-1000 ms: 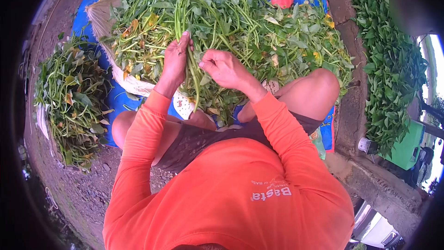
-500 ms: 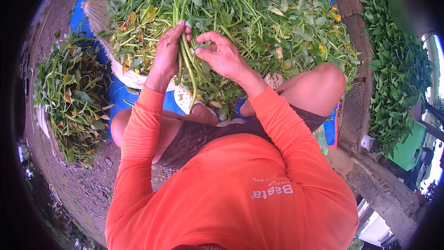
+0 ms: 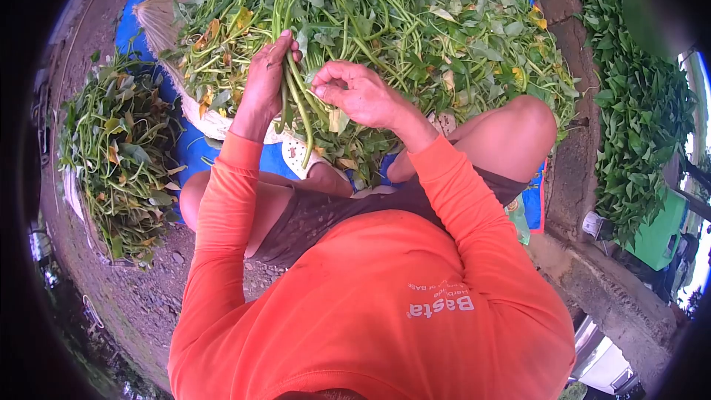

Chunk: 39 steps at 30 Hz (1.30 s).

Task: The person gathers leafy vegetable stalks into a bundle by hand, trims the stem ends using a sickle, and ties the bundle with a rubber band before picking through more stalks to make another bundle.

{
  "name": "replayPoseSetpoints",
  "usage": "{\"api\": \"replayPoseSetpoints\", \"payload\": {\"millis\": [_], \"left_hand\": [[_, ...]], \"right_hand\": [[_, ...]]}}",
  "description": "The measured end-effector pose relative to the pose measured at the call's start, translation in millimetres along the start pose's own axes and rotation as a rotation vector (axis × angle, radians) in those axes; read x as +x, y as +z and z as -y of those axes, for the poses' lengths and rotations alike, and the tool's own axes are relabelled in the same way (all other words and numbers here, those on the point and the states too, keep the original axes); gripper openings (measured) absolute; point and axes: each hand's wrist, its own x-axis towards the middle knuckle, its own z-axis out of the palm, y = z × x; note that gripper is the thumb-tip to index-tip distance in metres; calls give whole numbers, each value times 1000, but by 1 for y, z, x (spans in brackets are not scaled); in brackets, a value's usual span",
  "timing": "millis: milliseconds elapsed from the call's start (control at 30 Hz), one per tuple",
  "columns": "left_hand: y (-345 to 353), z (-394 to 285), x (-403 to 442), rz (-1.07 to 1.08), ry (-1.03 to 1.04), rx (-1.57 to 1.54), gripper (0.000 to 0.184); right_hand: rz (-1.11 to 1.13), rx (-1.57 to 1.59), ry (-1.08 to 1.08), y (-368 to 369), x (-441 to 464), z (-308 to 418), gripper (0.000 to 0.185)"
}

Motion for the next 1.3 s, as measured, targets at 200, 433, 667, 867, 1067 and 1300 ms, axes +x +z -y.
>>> {"api": "replayPoseSetpoints", "payload": {"millis": [200, 433, 667, 867, 1067, 1300], "left_hand": [[5, 1, -3, 18, 44, 28, 29], [-8, -5, 5, -117, 113, 36, 28], [13, -30, -10, -46, 120, 48, 31], [13, -70, -33, 45, 157, 17, 29], [-28, -128, -51, 117, 267, -290, 26], [-75, -154, -49, 373, 321, -593, 28]], "right_hand": [[-106, -106, -19, 17, -12, 12, 14], [39, -518, -42, -17, -50, 36, 17], [-515, -735, 371, -117, 47, -108, 32], [-429, -844, 444, -111, 68, -183, 38], [-387, -916, 537, -143, 51, -165, 44], [-609, -622, 379, -176, 43, -151, 50]]}}
